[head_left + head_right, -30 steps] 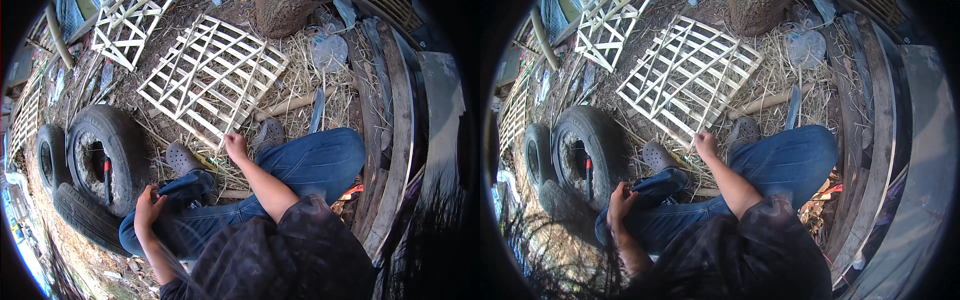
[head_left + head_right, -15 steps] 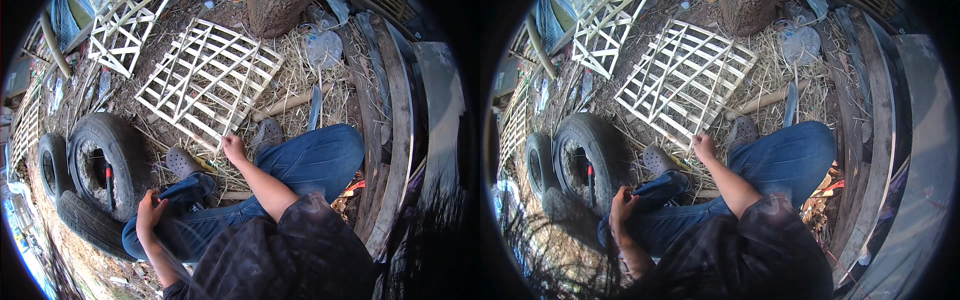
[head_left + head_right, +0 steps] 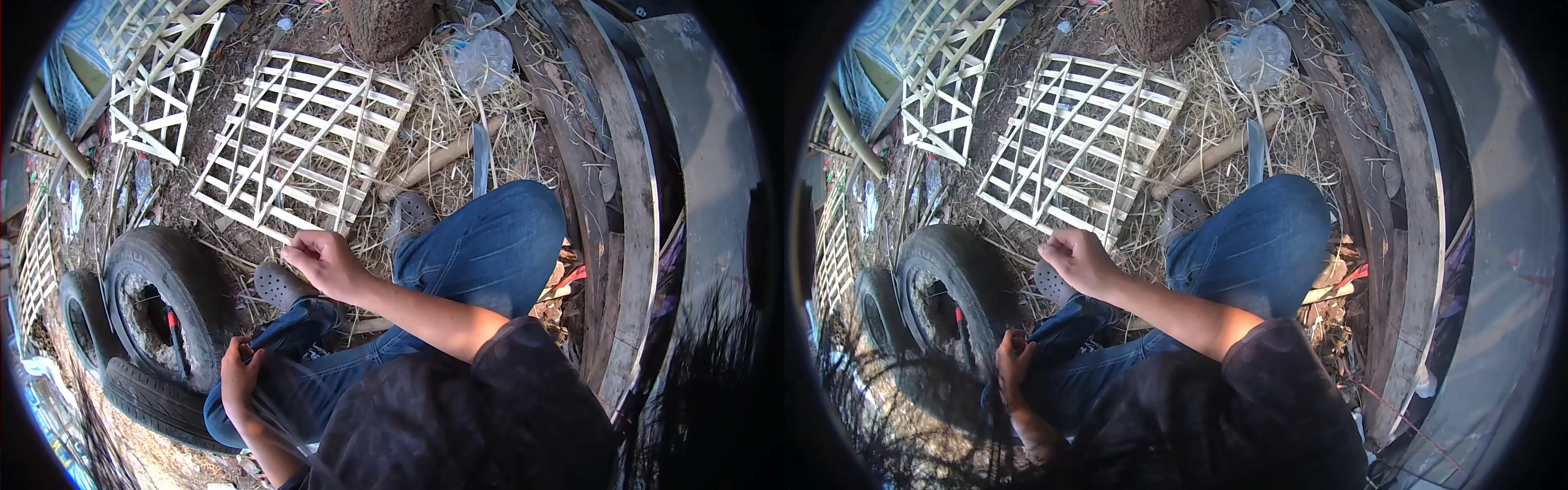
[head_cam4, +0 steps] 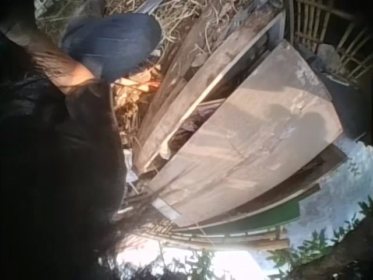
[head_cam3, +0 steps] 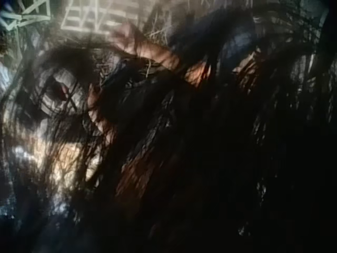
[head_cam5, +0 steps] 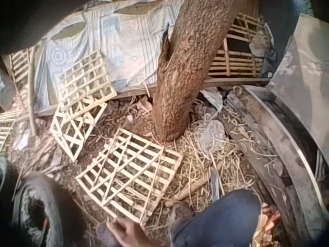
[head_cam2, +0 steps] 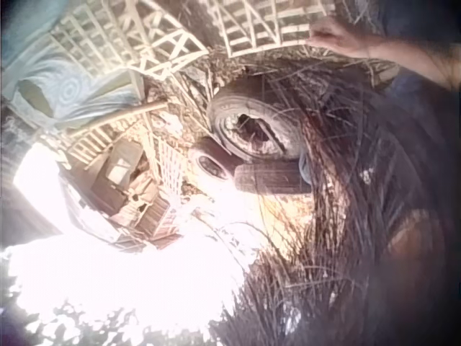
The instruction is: The person constructs a bamboo lattice by hand and using a hammer and a large blade. They position thin bamboo strips onto a pre-assembled frame, secure them using a hammer, and trim the excess length of the strips with the blade.
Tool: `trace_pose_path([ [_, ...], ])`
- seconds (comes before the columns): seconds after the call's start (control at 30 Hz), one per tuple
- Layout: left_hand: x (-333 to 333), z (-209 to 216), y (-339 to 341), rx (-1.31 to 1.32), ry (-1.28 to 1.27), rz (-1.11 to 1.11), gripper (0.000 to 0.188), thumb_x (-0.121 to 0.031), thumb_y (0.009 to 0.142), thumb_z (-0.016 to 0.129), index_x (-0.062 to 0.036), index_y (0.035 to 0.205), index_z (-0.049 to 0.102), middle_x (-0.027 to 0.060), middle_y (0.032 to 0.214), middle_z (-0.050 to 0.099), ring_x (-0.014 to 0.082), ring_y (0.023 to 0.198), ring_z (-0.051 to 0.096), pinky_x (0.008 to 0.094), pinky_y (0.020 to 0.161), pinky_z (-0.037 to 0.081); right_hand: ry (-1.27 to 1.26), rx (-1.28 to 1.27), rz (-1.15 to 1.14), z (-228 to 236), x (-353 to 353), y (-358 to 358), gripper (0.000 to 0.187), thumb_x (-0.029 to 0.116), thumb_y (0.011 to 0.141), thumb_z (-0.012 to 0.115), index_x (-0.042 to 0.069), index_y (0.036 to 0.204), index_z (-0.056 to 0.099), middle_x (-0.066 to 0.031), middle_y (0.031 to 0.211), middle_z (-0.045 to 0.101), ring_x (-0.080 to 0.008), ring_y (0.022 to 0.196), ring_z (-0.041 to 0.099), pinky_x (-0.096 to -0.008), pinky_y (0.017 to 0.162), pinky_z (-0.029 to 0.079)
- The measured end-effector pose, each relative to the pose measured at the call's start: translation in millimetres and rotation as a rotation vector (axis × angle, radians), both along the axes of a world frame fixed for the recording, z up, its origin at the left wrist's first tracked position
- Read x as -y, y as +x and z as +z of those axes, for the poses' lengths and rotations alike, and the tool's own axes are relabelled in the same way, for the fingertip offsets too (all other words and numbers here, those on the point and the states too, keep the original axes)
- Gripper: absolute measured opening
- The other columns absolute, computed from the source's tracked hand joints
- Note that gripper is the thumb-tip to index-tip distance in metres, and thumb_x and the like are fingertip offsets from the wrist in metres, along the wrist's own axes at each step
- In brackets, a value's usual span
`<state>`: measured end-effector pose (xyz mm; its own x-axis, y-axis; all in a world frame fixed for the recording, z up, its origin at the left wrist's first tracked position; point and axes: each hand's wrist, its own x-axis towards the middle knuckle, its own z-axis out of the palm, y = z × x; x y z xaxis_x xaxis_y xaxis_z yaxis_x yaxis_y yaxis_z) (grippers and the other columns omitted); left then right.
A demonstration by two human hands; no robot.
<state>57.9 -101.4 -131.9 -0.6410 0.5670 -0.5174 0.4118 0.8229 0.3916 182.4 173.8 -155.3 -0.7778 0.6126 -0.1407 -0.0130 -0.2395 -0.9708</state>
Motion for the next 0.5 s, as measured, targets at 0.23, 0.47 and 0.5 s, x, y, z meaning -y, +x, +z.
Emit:
trace_pose_path([
  [0.23, -14.2, 1.4, -0.6, -0.04, 0.002, -0.015, 0.035, -0.013, 0.073, 0.075, -0.0032, 0.101, 0.058, 0.0108, 0.077, 0.062, 0.0213, 0.071, 0.061, 0.0344, 0.066, 0.048, 0.425, 0.015, 0.038, 113.4, -77.2, 73.4, 0.013, 0.011, 0.083, 0.066, 0.003, 0.075, 0.059, -0.0013, 0.06, 0.053, -0.008, 0.051, 0.048, -0.025, 0.049, 0.038],
  [0.47, -36.0, 10.2, 4.3, -0.016, -0.031, -0.044, 0.035, -0.013, 0.074, 0.074, -0.0027, 0.103, 0.057, 0.0137, 0.08, 0.063, 0.0268, 0.074, 0.062, 0.0365, 0.068, 0.048, 0.926, 0.243, -0.154, 111.2, -117.0, 114.8, 0.014, 0.007, 0.076, 0.07, 0.005, 0.073, 0.056, -0.0036, 0.061, 0.053, -0.0174, 0.053, 0.051, -0.0296, 0.051, 0.04],
  [0.5, -40.2, 9.7, 5.6, -0.01, -0.046, -0.049, 0.035, -0.013, 0.074, 0.074, -0.0028, 0.103, 0.057, 0.0141, 0.08, 0.064, 0.0275, 0.074, 0.062, 0.0367, 0.069, 0.048, 0.912, 0.267, -0.171, 107.8, -119.9, 117.0, 0.015, 0.005, 0.075, 0.071, 0.004, 0.073, 0.056, -0.0032, 0.06, 0.052, -0.0156, 0.053, 0.05, -0.028, 0.05, 0.039],
])
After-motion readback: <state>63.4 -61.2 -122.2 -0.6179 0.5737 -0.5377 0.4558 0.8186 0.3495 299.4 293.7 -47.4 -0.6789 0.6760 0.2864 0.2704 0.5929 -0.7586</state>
